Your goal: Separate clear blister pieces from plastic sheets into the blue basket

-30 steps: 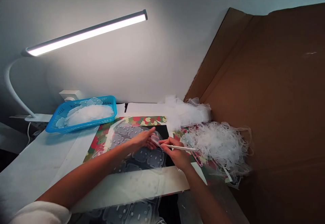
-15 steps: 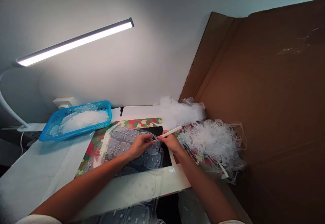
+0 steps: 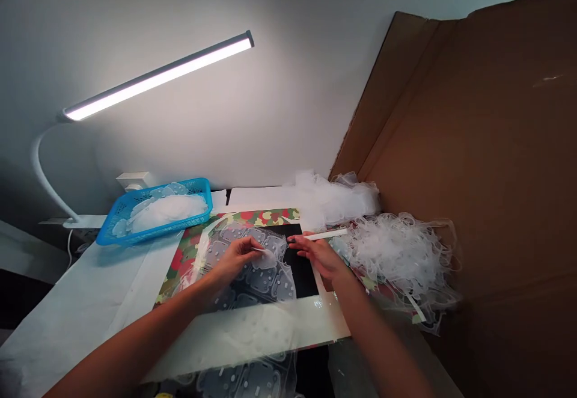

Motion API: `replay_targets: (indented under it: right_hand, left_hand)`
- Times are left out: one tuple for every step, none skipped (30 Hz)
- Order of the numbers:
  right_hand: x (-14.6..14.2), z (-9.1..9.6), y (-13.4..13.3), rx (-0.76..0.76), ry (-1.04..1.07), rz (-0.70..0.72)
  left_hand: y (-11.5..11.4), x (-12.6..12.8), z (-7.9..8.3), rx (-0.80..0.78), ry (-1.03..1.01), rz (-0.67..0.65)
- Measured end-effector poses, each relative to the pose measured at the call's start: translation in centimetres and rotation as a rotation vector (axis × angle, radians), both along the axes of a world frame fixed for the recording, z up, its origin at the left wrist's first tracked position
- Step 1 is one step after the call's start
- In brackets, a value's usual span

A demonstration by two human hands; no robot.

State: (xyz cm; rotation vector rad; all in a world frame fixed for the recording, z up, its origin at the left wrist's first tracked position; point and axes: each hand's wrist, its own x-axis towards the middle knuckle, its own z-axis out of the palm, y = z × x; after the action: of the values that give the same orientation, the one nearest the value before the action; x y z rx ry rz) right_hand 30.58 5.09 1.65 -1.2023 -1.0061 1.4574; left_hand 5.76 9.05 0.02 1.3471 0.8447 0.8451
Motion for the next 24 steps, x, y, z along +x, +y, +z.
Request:
replay_targets:
  right_hand:
    - [-0.8, 0.3, -0.4, -0.015, 0.021, 0.065]
    - [-1.5, 0.5, -0.7, -0.02, 0.017, 0.108]
    - [-2.1, 0.6, -0.9, -0.01, 0.0, 0.132]
    - [-2.7, 0.6, -1.1, 0.015, -0.022, 0.14]
    - [-3.2, 0.6, -1.1, 0.047, -0.043, 0.142]
    - [-3.5, 0.4, -1.0, 0.08, -0.061, 0.139]
    - [-3.6, 0.1, -0.9, 0.113, -0.08, 0.124]
    - [-3.5, -0.3, -0.6, 0.146, -0.109, 0.09]
    - [-3.1, -0.8, -0.3, 0.175, -0.147, 0.032]
    - [-2.5, -1.3, 0.0, 0.195, -0.188, -0.054]
    - [-1.7, -1.9, 0.2, 0.201, -0.218, -0.151]
    - [-0.8, -2.4, 0.4, 0.191, -0.229, -0.241]
    - [0.2, -2.8, 0.5, 0.162, -0.224, -0.311]
    - [1.2, -3.2, 0.4, 0.121, -0.206, -0.339]
    - [2.1, -3.4, 0.2, 0.085, -0.191, -0.349]
    - [2.9, -3.5, -0.1, 0.063, -0.191, -0.353]
    - [3.5, -3.5, -0.5, 0.06, -0.202, -0.361]
    - [3.8, -3.4, -1.0, 0.074, -0.215, -0.38]
    - [4.0, -3.3, -1.4, 0.097, -0.217, -0.411]
    - [4.0, -3.1, -1.8, 0.121, -0.205, -0.444]
    - [3.9, -2.9, -2.1, 0.136, -0.184, -0.468]
    - [3.7, -2.8, -2.3, 0.144, -0.16, -0.482]
    - [3.4, -2.7, -2.4, 0.147, -0.136, -0.492]
    - [3.1, -2.7, -2.4, 0.152, -0.113, -0.501]
  left_hand:
    - [-0.2, 0.2, -0.2, -0.012, -0.019, -0.011]
    - [-0.3, 0.5, -0.4, -0.022, -0.04, -0.021]
    - [-0.4, 0.6, -0.6, -0.029, -0.06, -0.026]
    - [-0.6, 0.8, -0.8, -0.034, -0.074, -0.03]
    - [-0.7, 0.9, -0.9, -0.039, -0.08, -0.032]
    - [-0.8, 0.9, -1.0, -0.042, -0.079, -0.036]
    - [-0.9, 0.9, -1.0, -0.049, -0.08, -0.038]
    - [-1.0, 0.8, -1.1, -0.059, -0.09, -0.03]
    - [-1.1, 0.7, -1.1, -0.073, -0.11, -0.01]
    - [-1.1, 0.6, -1.2, -0.091, -0.139, 0.02]
    - [-1.2, 0.5, -1.2, -0.118, -0.171, 0.053]
    - [-1.1, 0.4, -1.4, -0.149, -0.203, 0.081]
    - [-1.1, 0.3, -1.5, -0.183, -0.231, 0.097]
    - [-1.0, 0.3, -1.6, -0.213, -0.251, 0.098]
    - [-1.0, 0.2, -1.7, -0.237, -0.262, 0.092]
    - [-0.9, 0.2, -1.8, -0.251, -0.269, 0.089]
    - [-0.9, 0.2, -1.8, -0.261, -0.274, 0.089]
    - [-0.8, 0.2, -1.7, -0.27, -0.279, 0.091]
    - [-0.8, 0.2, -1.6, -0.282, -0.285, 0.093]
    - [-0.8, 0.2, -1.5, -0.293, -0.293, 0.094]
    - [-0.8, 0.1, -1.4, -0.305, -0.303, 0.092]
    - [-0.8, 0.1, -1.3, -0.317, -0.312, 0.088]
    - [-0.8, 0.1, -1.2, -0.324, -0.32, 0.083]
    - [-0.8, 0.0, -1.1, -0.329, -0.325, 0.08]
